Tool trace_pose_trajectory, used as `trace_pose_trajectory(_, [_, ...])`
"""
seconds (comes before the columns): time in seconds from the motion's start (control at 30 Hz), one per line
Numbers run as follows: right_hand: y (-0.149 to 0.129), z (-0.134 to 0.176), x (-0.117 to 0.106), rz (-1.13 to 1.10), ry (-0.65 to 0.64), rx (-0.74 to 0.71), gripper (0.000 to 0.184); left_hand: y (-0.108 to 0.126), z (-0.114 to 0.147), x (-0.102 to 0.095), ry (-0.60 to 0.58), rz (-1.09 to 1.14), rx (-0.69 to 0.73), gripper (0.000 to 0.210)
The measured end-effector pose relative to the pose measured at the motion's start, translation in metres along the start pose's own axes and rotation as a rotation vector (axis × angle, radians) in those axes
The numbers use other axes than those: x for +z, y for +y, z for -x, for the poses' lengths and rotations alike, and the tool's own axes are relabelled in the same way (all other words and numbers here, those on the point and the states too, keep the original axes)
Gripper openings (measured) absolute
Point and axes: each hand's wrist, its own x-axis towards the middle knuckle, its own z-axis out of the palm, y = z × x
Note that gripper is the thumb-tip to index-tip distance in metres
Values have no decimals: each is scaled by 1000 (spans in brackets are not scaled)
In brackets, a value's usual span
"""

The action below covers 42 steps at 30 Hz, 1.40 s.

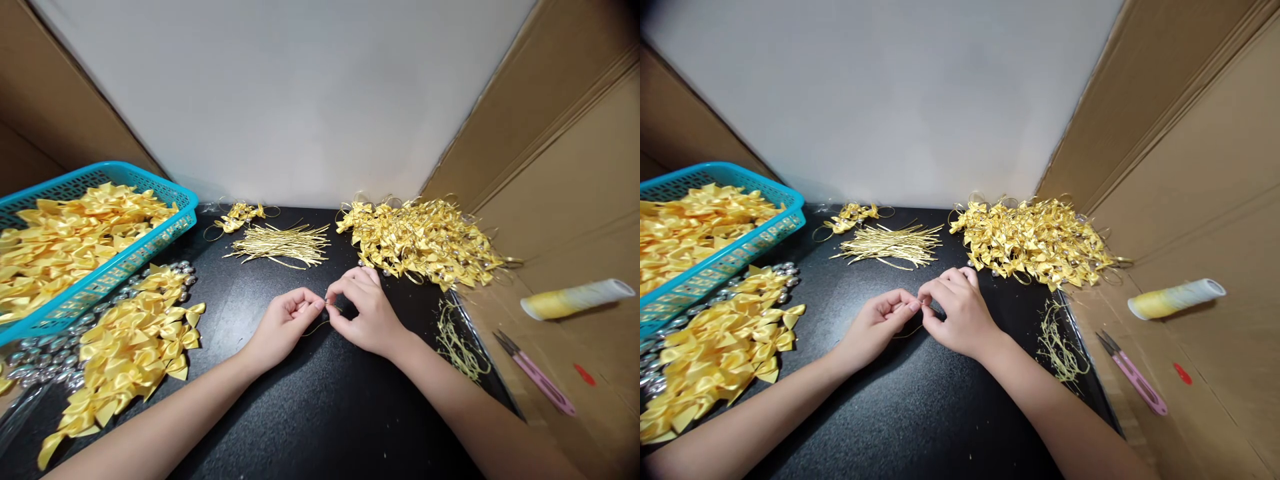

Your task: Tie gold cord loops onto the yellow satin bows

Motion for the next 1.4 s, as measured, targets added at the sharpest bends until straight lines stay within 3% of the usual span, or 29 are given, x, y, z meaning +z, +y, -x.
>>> trace_pose_trajectory(0.23, [2, -1, -1, 64, 33, -30, 15, -1, -1, 0, -1, -9, -4, 32])
trace_pose_trajectory(0.5, [0, -1, -6, 44, -85, 20, 19, -1, -1, 0, 2, -7, 7, 32])
trace_pose_trajectory(0.7, [-1, -1, -3, 57, -19, 13, 13, -2, -1, 1, -4, -19, 10, 32])
trace_pose_trajectory(0.97, [-3, -5, -13, 52, -125, -8, 13, -2, -1, 2, -30, -58, 41, 35])
trace_pose_trajectory(1.1, [-7, -11, -28, 54, -214, -25, 12, 8, 2, 8, -70, -146, 125, 33])
trace_pose_trajectory(1.23, [-12, -6, -54, 47, -200, -28, 13, 21, 4, 21, -82, -175, 163, 32])
trace_pose_trajectory(1.4, [-9, 31, -99, 74, -105, 158, 17, 34, 1, 45, -178, -139, 117, 32])
